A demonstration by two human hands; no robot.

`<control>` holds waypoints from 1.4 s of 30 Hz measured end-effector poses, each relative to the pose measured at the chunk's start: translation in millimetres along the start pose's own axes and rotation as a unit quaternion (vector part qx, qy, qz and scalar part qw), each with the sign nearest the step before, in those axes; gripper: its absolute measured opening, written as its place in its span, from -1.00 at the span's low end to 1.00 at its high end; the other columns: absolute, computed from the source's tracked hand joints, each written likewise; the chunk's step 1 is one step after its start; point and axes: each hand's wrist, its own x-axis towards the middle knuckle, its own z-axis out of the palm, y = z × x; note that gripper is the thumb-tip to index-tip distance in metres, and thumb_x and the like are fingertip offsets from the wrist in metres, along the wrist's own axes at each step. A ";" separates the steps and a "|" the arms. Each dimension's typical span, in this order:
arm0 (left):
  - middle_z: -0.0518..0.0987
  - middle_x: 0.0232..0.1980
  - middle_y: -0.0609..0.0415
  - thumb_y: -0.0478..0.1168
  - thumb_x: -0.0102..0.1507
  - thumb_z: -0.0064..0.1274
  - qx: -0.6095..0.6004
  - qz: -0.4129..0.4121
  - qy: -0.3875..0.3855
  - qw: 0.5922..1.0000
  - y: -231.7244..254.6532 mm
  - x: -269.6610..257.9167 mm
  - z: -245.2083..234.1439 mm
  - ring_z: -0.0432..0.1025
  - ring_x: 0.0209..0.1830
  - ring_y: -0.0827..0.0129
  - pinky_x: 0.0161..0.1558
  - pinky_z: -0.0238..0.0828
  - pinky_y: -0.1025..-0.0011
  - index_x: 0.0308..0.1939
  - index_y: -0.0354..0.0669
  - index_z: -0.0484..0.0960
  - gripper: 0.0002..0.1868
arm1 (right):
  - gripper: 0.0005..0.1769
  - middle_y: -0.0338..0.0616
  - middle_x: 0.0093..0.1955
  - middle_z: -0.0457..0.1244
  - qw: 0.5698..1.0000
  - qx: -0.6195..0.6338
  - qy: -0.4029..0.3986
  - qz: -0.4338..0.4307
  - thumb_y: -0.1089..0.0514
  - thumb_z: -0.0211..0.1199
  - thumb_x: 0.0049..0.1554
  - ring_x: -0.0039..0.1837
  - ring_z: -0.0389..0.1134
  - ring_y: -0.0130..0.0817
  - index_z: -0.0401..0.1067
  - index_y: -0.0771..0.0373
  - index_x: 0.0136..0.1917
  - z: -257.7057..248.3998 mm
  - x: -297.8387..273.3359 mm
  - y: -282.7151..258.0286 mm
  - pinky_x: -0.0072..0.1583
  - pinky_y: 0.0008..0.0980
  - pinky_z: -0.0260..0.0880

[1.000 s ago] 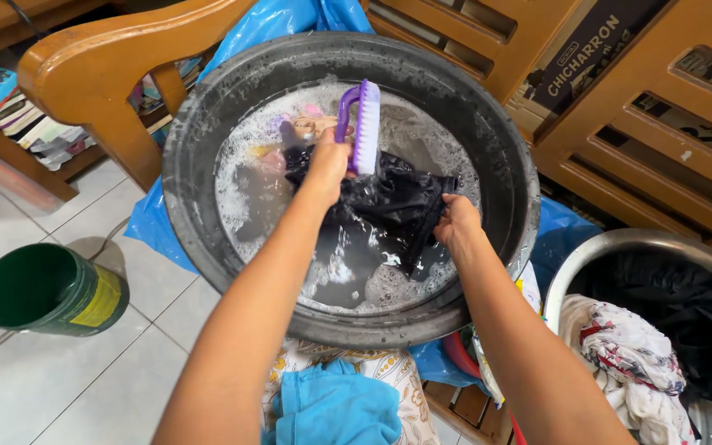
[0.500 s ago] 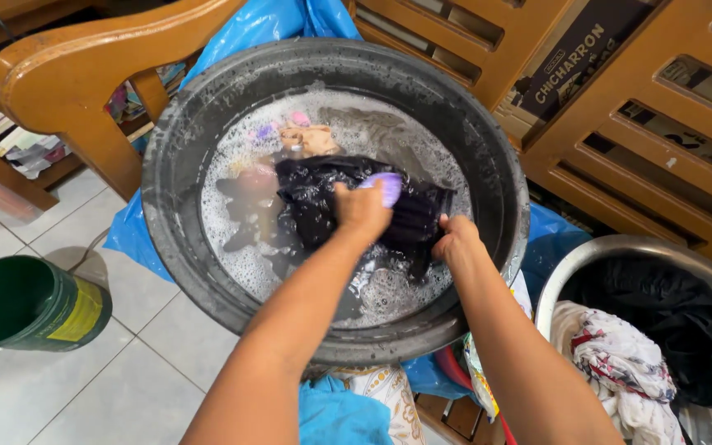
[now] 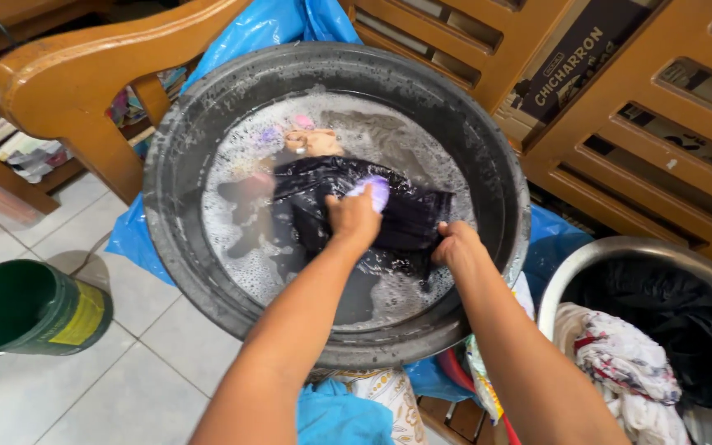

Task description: The person hand-washes dark-colored garments in a large basin filled with soapy water. They scrub the clothes with a purple brush, rinse them, and wring out excess water before placing them into a separate metal basin.

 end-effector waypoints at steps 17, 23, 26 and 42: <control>0.73 -0.22 -0.03 -0.05 0.20 0.25 0.026 -0.073 0.043 0.996 -32.1 15.6 6.6 0.60 -0.11 0.12 0.29 0.15 -0.13 0.27 -0.07 0.46 -0.41 | -0.91 -0.22 0.00 0.32 1.000 -0.017 -0.002 0.007 0.16 0.16 0.26 0.02 0.35 -0.21 0.43 0.18 -0.01 16.9 -50.3 11.5 0.24 -0.03 0.35; 0.67 -0.16 -0.21 0.00 0.10 0.35 -0.106 0.016 -0.003 0.994 14.2 -2.8 21.1 0.50 0.02 -0.14 0.19 0.16 -0.16 0.18 -0.03 0.41 -0.35 | -0.91 -0.22 0.00 0.32 1.000 -0.014 -0.002 0.003 0.16 0.16 0.26 0.02 0.36 -0.21 0.43 0.19 -0.01 18.0 -44.1 9.7 0.24 -0.03 0.34; 0.68 -0.18 -0.17 0.01 0.14 0.32 -0.096 0.022 -0.067 0.993 12.6 -7.4 25.1 0.56 -0.05 -0.07 0.23 0.18 -0.11 0.22 -0.06 0.38 -0.34 | -0.91 -0.22 0.00 0.33 1.000 -0.007 0.006 0.001 0.16 0.15 0.27 0.03 0.36 -0.21 0.43 0.19 -0.01 9.9 -44.2 10.9 0.24 -0.03 0.34; 0.69 -0.14 -0.13 -0.02 0.11 0.31 -0.077 0.001 -0.047 0.996 7.6 -7.6 14.7 0.56 -0.08 -0.01 0.12 0.20 0.06 0.21 -0.04 0.41 -0.35 | -0.90 -0.22 0.01 0.34 1.000 -0.002 0.015 -0.015 0.16 0.13 0.27 0.04 0.37 -0.22 0.43 0.19 -0.03 4.2 -52.8 7.2 0.25 -0.04 0.31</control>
